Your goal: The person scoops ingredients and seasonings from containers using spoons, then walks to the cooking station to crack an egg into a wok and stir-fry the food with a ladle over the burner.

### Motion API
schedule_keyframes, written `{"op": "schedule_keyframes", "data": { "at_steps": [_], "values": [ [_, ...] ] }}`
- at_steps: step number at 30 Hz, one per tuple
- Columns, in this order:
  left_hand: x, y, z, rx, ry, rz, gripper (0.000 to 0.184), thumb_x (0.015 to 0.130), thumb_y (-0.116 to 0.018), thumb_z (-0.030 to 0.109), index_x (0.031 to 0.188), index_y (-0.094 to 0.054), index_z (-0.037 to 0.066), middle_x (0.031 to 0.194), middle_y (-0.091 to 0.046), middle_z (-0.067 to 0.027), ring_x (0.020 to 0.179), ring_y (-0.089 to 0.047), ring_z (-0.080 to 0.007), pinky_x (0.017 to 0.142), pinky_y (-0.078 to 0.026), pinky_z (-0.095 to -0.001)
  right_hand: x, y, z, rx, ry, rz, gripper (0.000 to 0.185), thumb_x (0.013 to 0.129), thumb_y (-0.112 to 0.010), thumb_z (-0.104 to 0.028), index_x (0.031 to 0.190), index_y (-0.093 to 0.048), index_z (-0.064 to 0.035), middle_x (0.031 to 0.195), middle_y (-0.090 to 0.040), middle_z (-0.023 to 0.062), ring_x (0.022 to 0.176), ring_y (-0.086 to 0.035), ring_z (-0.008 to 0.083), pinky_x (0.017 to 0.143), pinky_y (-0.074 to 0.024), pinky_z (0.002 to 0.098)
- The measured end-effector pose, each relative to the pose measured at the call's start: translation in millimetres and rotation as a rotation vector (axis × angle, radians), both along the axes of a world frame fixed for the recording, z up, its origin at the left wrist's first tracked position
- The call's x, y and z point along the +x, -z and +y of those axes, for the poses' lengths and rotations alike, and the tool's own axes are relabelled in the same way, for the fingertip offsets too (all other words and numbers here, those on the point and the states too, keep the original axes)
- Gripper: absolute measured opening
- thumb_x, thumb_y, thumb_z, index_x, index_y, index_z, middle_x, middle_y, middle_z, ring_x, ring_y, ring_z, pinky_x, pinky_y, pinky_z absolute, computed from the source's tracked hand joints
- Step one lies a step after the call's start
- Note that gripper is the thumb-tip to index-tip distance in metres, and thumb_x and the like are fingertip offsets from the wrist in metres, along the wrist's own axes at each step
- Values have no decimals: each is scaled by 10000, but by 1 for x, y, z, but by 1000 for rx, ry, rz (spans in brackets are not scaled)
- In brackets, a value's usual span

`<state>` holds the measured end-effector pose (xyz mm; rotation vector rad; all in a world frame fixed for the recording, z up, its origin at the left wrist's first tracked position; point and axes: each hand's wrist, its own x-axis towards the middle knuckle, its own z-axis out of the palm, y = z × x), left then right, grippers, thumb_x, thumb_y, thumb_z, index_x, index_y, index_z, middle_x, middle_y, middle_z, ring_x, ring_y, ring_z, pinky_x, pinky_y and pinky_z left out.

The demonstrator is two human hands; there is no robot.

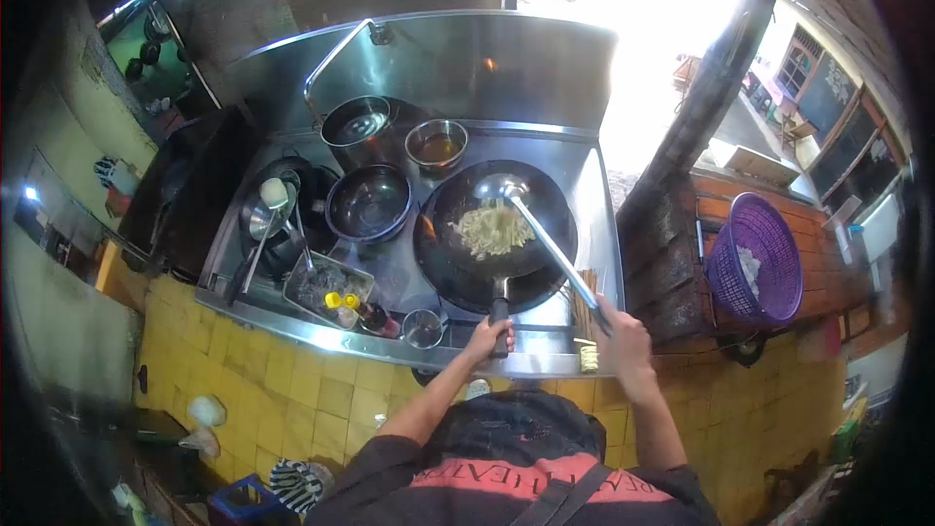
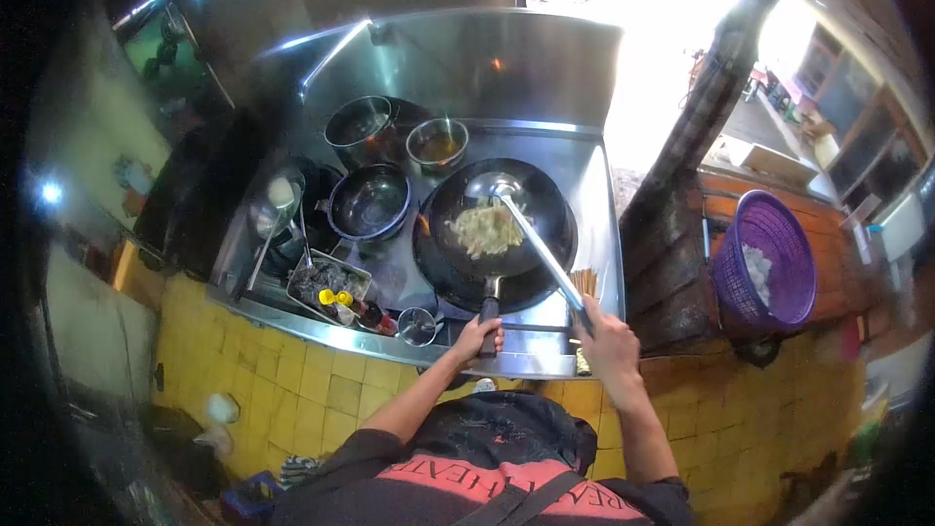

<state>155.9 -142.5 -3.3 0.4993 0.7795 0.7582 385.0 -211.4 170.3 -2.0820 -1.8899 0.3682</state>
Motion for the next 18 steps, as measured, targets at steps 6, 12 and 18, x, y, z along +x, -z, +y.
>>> {"op": "schedule_keyframes", "data": {
  "at_steps": [6,12,18],
  "values": [
    [7,30,18,-4,-40,40,221,843,-572,120,922,-371,71,684,-506,-68,551,-529,-156,482,-476,-314,-27,108,58,-175,8,-167,488,828,-453,-166,1307,-371,-130,979,-573,258,928,-556,428,768,-453,504],
    [5,20,17,-16,-90,55,199,822,-599,117,894,-424,52,674,-516,-62,523,-536,-153,450,-482,-306,-14,59,46,-188,129,59,419,838,-472,-190,1238,-409,-81,855,-597,270,829,-586,430,745,-462,505],
    [4,22,14,-38,-59,38,202,820,-610,129,902,-440,56,673,-523,-50,519,-531,-136,446,-471,-290,-28,143,54,-364,9,522,343,841,-498,-206,1134,-460,-32,834,-593,257,813,-585,418,707,-462,479]
  ]
}}
